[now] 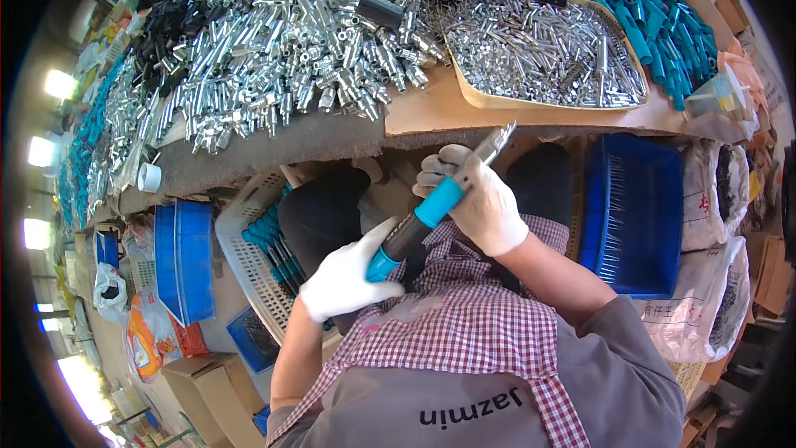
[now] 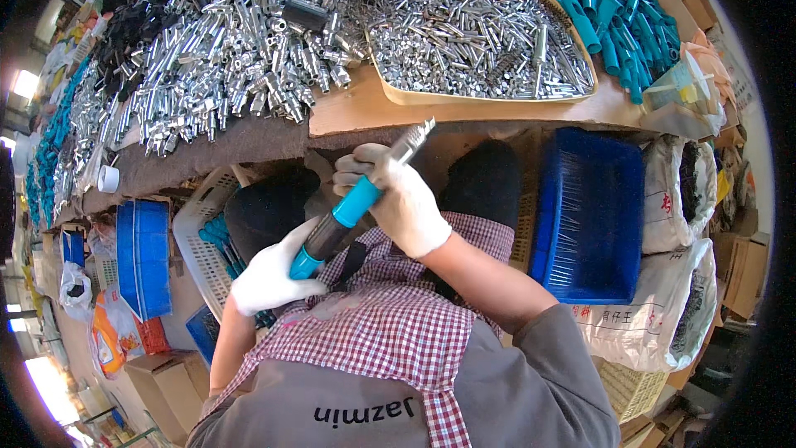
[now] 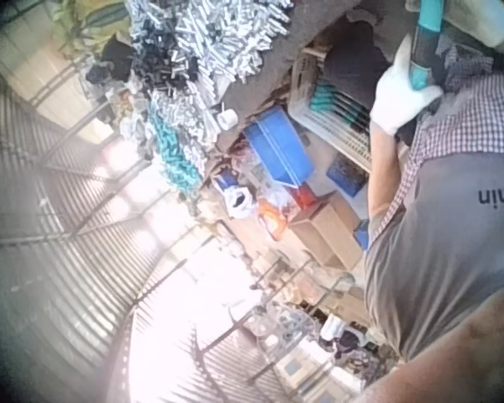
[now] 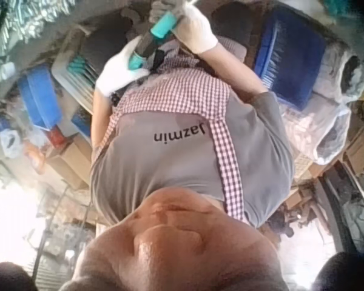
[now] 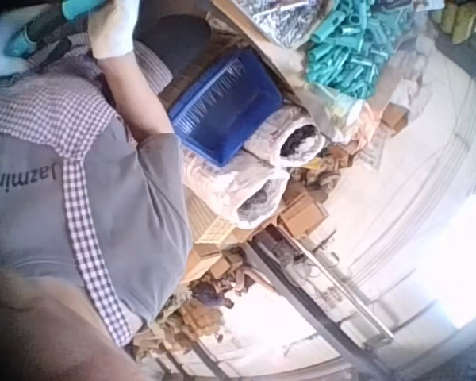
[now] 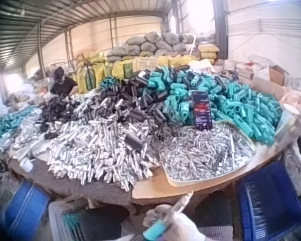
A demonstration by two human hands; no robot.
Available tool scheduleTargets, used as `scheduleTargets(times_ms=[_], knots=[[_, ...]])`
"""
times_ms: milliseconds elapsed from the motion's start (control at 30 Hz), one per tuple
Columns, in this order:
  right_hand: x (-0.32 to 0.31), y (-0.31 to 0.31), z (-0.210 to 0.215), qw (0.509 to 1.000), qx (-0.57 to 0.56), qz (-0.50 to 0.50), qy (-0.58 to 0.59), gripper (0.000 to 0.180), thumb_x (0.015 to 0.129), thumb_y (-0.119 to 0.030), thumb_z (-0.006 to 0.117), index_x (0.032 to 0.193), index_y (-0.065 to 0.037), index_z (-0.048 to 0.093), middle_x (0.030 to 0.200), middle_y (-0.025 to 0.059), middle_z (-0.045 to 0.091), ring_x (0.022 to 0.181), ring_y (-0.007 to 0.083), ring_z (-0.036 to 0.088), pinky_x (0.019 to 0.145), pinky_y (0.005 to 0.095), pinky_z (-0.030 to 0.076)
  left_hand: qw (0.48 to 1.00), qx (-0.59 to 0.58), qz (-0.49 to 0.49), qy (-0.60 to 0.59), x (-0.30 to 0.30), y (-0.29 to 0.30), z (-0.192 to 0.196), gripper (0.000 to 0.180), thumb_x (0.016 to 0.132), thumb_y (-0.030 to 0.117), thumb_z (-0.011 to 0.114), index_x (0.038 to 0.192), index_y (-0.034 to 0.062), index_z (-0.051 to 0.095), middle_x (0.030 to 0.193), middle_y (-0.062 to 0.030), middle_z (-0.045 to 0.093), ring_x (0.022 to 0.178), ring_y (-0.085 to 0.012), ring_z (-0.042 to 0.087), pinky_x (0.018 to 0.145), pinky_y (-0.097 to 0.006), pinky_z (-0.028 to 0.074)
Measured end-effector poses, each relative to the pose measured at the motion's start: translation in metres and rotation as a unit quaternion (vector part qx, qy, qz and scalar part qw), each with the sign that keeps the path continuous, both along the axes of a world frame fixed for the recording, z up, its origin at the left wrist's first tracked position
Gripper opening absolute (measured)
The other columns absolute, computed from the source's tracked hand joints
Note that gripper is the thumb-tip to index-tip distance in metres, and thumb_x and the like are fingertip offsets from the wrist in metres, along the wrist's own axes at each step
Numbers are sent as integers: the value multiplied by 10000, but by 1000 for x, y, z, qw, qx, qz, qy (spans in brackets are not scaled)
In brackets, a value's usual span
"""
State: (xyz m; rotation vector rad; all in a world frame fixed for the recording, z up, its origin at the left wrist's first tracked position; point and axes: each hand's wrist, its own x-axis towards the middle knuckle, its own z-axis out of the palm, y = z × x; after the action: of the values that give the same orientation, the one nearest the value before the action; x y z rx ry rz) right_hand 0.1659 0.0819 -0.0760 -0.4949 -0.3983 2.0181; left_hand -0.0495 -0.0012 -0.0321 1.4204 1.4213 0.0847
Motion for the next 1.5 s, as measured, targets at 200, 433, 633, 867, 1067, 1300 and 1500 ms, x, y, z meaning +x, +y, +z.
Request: scheduleTargets(times_ms=[200, 433, 633, 867, 1067, 1300, 1500], knots=[[-17, 66, -237, 940, -300, 8, -163, 82, 967, -132, 614, 991, -60, 582, 894, 104, 599, 838, 288, 631, 720, 466, 546, 993, 65, 30, -97, -22, -4, -39, 931, 709, 199, 801, 1504, 1, 360, 1249, -183, 632, 1133, -237, 644, 981, -323, 483], [-46, 26, -434, 853, -281, 131, -421, 156, 883, -158, 711, 877, -3, 726, 813, 99, 682, 675, 222, 627, 635, 408, 517, 953, 288, 44, 78, 19, 9, -101, 559, 773, 243, 761, 1284, 83, 602, 1044, -200, 686, 914, -384, 683, 822, -425, 563], [-13, 33, -475, 727, -165, 255, -616, 467, 850, -441, 734, 1053, -21, 744, 1052, 170, 739, 974, 293, 710, 819, 389, 554, 953, 285, 58, 90, 39, 25, -119, 539, 754, 281, 798, 1235, 96, 640, 987, -182, 697, 884, -366, 698, 793, -413, 575], [-42, 27, -464, 744, -214, 234, -588, 495, 840, -395, 762, 1088, 31, 716, 1034, 183, 735, 928, 256, 706, 787, 386, 548, 956, 240, 104, 132, 45, 15, -145, 551, 786, 354, 782, 1246, 97, 622, 983, -181, 713, 842, -370, 712, 738, -430, 582], [-22, 63, -456, 805, -266, 153, -507, 371, 915, -303, 682, 1062, 36, 714, 973, 151, 723, 831, 250, 667, 771, 402, 525, 976, 157, 77, 132, 88, 58, -159, 480, 830, 417, 709, 1146, 73, 599, 976, -211, 702, 861, -411, 694, 737, -493, 559], [-36, 38, -170, 853, 88, 75, -508, 354, 872, -204, 704, 1130, 39, 705, 1108, 169, 731, 1007, 245, 675, 940, 352, 497, 980, 103, 95, 143, 76, 45, -193, 380, 839, 333, 621, 1056, 22, 601, 897, -249, 702, 856, -441, 688, 779, -518, 545], [-44, 31, -224, 784, 103, 6, -613, 228, 855, -126, 681, 1023, 14, 745, 967, 174, 752, 927, 236, 707, 864, 321, 529, 978, 87, 126, 145, 85, 52, -197, 405, 813, 281, 609, 1063, -37, 613, 909, -296, 695, 863, -442, 692, 770, -511, 548]])
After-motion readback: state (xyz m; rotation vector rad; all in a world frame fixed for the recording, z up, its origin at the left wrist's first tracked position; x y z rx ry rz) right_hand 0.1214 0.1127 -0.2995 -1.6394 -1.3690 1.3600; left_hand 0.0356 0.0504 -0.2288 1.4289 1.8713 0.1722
